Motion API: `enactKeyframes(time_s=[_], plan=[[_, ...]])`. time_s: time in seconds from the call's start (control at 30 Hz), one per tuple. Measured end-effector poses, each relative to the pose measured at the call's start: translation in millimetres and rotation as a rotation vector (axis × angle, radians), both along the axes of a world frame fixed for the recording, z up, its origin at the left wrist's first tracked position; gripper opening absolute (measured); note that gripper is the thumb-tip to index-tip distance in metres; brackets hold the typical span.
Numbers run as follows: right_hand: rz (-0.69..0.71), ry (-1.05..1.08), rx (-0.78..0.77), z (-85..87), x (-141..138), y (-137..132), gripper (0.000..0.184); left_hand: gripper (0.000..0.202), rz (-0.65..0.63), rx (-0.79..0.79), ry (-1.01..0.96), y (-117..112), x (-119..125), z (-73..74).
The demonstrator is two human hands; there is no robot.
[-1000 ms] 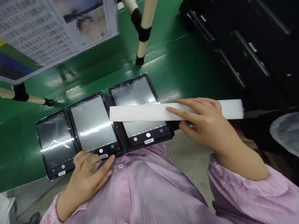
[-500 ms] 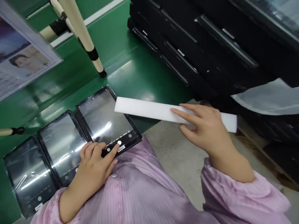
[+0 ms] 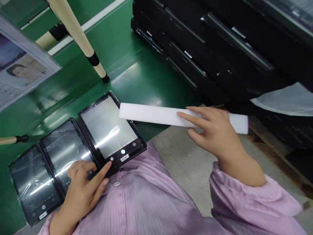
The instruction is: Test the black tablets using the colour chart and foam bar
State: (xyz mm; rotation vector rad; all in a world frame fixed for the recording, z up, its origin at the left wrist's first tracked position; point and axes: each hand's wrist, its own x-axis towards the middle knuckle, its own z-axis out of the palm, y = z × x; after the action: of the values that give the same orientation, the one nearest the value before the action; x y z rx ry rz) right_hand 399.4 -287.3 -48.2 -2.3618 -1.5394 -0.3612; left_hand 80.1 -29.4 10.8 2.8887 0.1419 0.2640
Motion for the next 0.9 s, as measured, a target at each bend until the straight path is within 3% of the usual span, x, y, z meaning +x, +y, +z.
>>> enactKeyframes(time_s=[0.27,0.43,0.6,0.7,0.8,0.9], plan=[[-0.019,0.036,0.038,-8.5,-4,22,0.038,0.027,0.14,0.044,0.056,-1,-47,-11.8],[-0.325,0.108,0.147,-22.8,-6,61,0.07,0.025,0.261,0.073,0.021,-5,-63,-16.0],[-0.342,0.244,-0.12,-27.8,-23,101,0.052,0.025,0.332,0.149,-0.012,-9,-71,-17.5],[-0.354,0.279,0.023,-22.4,-44,114,0.057,0.025,0.356,0.163,0.0,-10,-73,-19.6],[-0.177,0.617,0.138,-19.4,-62,117,0.063,0.028,0.339,0.158,0.021,-9,-78,-20.2],[-0.04,1.136,0.073,-19.5,-72,115,0.084,0.03,0.314,0.14,-0.035,-3,-93,-18.0]])
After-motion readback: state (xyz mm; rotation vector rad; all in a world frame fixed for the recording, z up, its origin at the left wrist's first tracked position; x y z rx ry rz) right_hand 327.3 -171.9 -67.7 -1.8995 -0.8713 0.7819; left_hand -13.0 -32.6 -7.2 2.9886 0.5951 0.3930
